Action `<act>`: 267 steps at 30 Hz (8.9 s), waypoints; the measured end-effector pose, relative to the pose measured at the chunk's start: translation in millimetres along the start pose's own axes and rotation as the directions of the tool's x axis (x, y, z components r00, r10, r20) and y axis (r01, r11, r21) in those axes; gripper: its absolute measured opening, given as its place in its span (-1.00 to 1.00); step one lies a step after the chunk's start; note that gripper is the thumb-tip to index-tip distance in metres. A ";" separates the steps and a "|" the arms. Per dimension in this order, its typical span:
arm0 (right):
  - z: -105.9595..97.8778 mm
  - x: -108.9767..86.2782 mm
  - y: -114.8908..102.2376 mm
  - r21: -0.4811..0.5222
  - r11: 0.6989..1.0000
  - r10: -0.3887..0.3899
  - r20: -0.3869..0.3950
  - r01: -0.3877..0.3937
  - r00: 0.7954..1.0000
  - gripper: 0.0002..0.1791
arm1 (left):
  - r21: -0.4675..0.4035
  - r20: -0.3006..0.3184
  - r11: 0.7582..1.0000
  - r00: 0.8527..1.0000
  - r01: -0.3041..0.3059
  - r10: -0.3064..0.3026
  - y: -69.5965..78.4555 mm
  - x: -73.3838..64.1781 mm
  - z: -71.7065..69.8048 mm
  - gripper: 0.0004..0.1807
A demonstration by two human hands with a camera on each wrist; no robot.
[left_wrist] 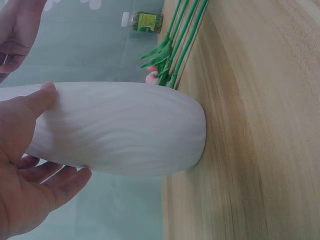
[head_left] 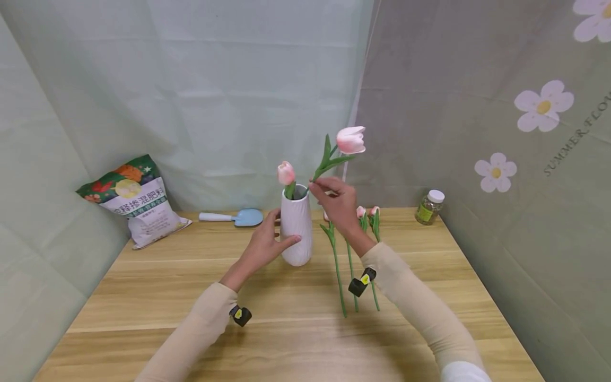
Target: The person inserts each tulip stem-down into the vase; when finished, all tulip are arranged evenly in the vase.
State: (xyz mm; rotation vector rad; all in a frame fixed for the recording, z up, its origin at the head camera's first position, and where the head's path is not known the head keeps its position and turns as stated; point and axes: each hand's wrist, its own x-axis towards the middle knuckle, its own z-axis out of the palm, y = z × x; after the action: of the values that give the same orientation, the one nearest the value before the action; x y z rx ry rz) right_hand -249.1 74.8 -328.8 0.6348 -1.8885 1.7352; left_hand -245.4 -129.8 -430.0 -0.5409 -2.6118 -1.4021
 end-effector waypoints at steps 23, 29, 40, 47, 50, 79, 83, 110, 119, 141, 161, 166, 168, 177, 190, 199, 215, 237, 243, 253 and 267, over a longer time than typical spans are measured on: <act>4.6 -14.9 9.3 -0.078 0.996 0.042 0.082 -0.036 0.996 -0.87 | 0.017 -0.005 1.000 1.000 0.001 -0.001 -0.5 0.5 0.3 -0.05; 3.2 -16.2 9.9 -0.095 0.994 0.054 0.086 -0.046 0.995 -0.84 | 0.015 -0.002 1.000 1.000 -0.004 0.005 0.9 0.6 0.0 -0.05; -7.3 -18.5 31.4 -0.125 0.990 0.069 0.081 -0.059 0.994 -0.77 | 0.022 -0.001 1.000 1.000 0.007 -0.007 -0.9 1.7 0.6 -0.07; -34.9 -23.5 67.4 -0.083 0.993 0.090 0.037 -0.087 0.995 -0.70 | 0.029 0.002 0.999 1.000 0.019 -0.019 -0.3 1.7 1.0 -0.07; -50.2 -28.0 74.6 -0.092 0.992 0.092 0.016 -0.090 0.996 -0.70 | 0.035 0.003 0.999 1.000 0.016 -0.016 -0.7 1.6 0.7 -0.06; -158.7 -64.0 148.5 -0.375 0.866 0.305 -0.132 -0.332 0.943 -0.63 | 0.015 0.011 1.000 1.000 0.017 -0.017 2.1 1.6 -0.7 -0.04; -167.0 -66.5 155.2 -0.399 0.841 0.344 -0.127 -0.366 0.930 -0.63 | 0.015 0.012 1.000 1.000 0.014 -0.015 1.6 1.7 -0.7 -0.04; -189.9 -92.7 180.3 -0.567 0.703 0.513 -0.014 -0.430 0.858 -0.66 | 0.014 0.013 1.000 1.000 0.022 -0.022 3.5 1.8 -0.8 -0.05; -188.7 -93.3 181.1 -0.609 0.681 0.523 0.017 -0.406 0.852 -0.67 | 0.015 0.014 1.000 1.000 0.021 -0.021 2.0 1.9 -0.6 -0.04; -184.4 -92.3 184.1 -0.664 0.641 0.516 0.000 -0.386 0.856 -0.71 | 0.029 0.012 1.000 1.000 0.012 -0.012 1.6 1.8 -0.4 -0.03; -184.2 -87.2 182.8 -0.678 0.571 0.584 -0.061 -0.463 0.810 -0.77 | 0.028 0.015 0.999 1.000 0.015 -0.015 2.5 1.3 -0.8 -0.04; -186.3 -88.5 179.1 -0.643 0.563 0.603 -0.109 -0.519 0.790 -0.77 | 0.023 0.012 1.000 1.000 0.012 -0.012 1.6 1.2 -0.6 -0.04; -187.9 -89.0 177.0 -0.630 0.561 0.607 -0.129 -0.537 0.784 -0.75 | 0.024 0.012 1.000 1.000 0.010 -0.010 1.2 1.5 -0.5 -0.04; -190.8 -86.6 157.5 -0.587 0.576 0.592 -0.179 -0.569 0.785 -0.70 | 0.022 0.014 1.000 1.000 0.009 -0.009 1.8 2.2 -1.0 -0.04; -191.0 -70.3 121.4 -0.384 0.727 0.522 -0.230 -0.570 0.821 -0.68 | 0.021 0.016 1.000 1.000 0.023 -0.023 2.5 2.6 -1.4 -0.03; -182.6 -61.7 103.4 -0.228 0.825 0.488 -0.173 -0.517 0.855 -0.59 | 0.021 0.019 0.999 1.000 0.024 -0.025 2.8 2.1 -1.6 -0.03; -155.9 -36.7 71.3 -0.052 0.911 0.394 -0.181 -0.409 0.901 -0.69 | 0.015 0.026 0.999 0.999 0.029 -0.029 1.6 2.8 -2.5 -0.04; -119.2 18.3 37.9 0.111 0.971 0.229 -0.168 -0.212 0.959 -0.80 | 0.003 0.010 1.000 1.000 0.009 -0.009 0.2 1.2 0.3 -0.04; -110.0 31.3 31.0 0.169 0.966 0.225 -0.165 -0.198 0.960 -0.85 | 0.019 0.000 1.000 1.000 0.006 -0.006 0.7 1.7 1.1 -0.05; -96.3 51.9 16.9 0.228 0.968 0.147 -0.176 -0.105 0.973 -0.85 | -0.016 -0.012 1.000 1.000 0.014 -0.014 1.2 0.1 1.6 -0.13; -82.0 77.0 -9.8 0.336 0.938 -0.006 -0.223 0.083 0.975 -0.92 | -0.020 -0.010 1.000 1.000 0.016 -0.016 0.9 0.1 1.9 -0.14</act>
State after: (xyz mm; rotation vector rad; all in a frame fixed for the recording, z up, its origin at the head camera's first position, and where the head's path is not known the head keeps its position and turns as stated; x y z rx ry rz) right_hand -298.3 155.2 -266.6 0.5771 -1.4231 2.0346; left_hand -245.0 -127.8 -430.3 -0.5150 -2.6031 -1.4326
